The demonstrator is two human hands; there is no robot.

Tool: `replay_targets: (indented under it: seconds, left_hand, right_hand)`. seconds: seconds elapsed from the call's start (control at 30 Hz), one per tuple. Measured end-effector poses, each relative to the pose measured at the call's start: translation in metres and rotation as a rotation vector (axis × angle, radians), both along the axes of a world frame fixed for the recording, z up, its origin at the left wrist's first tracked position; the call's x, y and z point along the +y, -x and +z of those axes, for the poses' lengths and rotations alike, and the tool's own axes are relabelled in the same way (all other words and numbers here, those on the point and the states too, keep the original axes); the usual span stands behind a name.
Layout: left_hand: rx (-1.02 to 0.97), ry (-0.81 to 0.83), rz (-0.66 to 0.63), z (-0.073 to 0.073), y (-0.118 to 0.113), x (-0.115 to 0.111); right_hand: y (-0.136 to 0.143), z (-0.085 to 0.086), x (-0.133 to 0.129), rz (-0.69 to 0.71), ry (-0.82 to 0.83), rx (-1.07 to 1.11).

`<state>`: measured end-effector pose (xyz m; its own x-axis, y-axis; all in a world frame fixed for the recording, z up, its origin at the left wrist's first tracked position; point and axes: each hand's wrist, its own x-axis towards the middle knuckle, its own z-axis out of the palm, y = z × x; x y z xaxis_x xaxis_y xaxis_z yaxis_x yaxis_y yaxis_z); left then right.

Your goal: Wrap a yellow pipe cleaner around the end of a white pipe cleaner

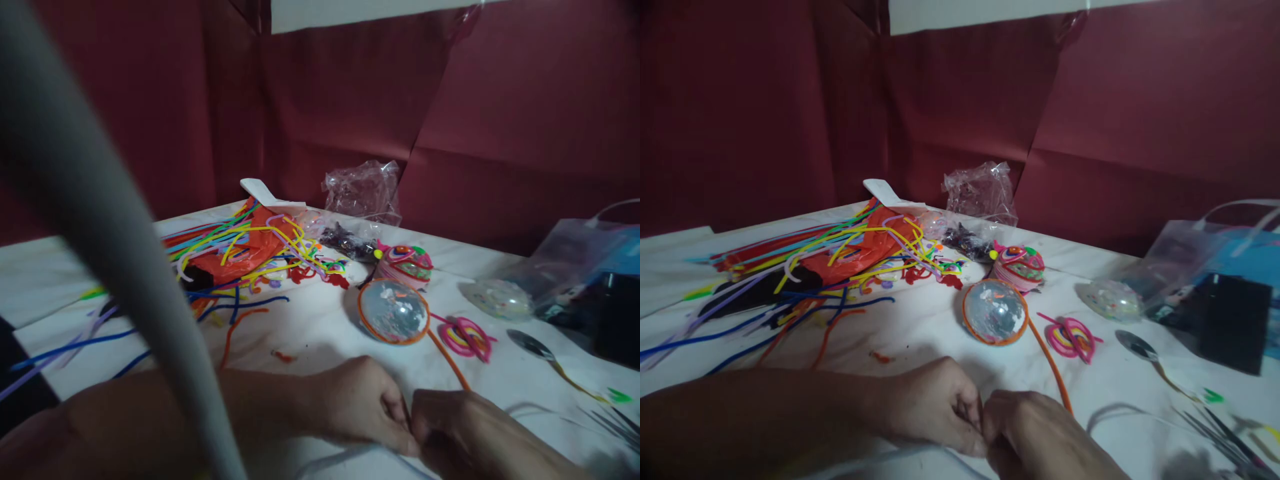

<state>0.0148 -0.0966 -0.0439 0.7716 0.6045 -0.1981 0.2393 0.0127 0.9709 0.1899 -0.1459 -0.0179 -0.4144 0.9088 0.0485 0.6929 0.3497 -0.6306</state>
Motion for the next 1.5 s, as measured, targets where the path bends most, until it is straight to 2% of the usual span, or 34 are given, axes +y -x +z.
replay_targets:
  seconds: [0.1,0.2,0.27,0.33,0.43,0.57,0.67,0.73,0.83,0.93,1.03,1.13,1.33,1.5]
  left_hand:
    - [-0.11,0.013,0.119,0.002,-0.001,0.002]
    - [-0.244,0.065,0.345,0.007,-0.005,0.002]
    - [-0.292,0.122,0.499,0.009,-0.008,0.0]
    - [-0.296,0.199,0.571,0.01,-0.009,-0.002]
    - [-0.237,0.267,0.514,0.012,-0.007,-0.001]
    - [-0.098,0.18,0.295,0.012,-0.002,0.006]
    - [-0.065,0.046,0.126,0.005,0.0,0.005]
    - [-0.046,-0.059,0.08,0.001,0.0,0.002]
    - [-0.104,-0.098,0.159,0.0,-0.001,0.001]
    - [-0.236,0.025,0.352,0.005,-0.004,0.003]
    - [-0.314,0.131,0.461,0.006,-0.007,0.004]
    - [-0.322,0.192,0.452,0.003,-0.008,0.003]
    - [-0.307,0.248,0.445,0.005,-0.007,-0.002]
    - [-0.16,0.278,0.327,0.011,-0.002,0.003]
  right_hand:
    - [0.001,-0.002,0.009,-0.129,0.107,0.127]
    - [0.002,-0.008,0.018,-0.264,0.26,0.405]
    - [0.007,-0.012,0.019,-0.361,0.236,0.555]
    - [0.013,-0.013,0.017,-0.45,0.151,0.628]
    - [0.017,-0.009,0.013,-0.441,0.154,0.615]
    - [0.01,-0.002,0.01,-0.313,0.294,0.388]
    - [0.001,-0.005,0.005,-0.266,0.204,0.2]
    - [-0.002,-0.008,0.003,-0.225,0.128,0.132]
    - [0.0,-0.008,0.006,-0.218,0.191,0.191]
    - [0.007,-0.003,0.013,-0.264,0.294,0.37]
    - [0.014,0.001,0.016,-0.355,0.231,0.467]
    - [0.017,0.004,0.013,-0.391,0.145,0.488]
    - [0.014,0.0,0.009,-0.312,0.025,0.439]
    - [0.008,-0.001,0.011,-0.211,0.03,0.269]
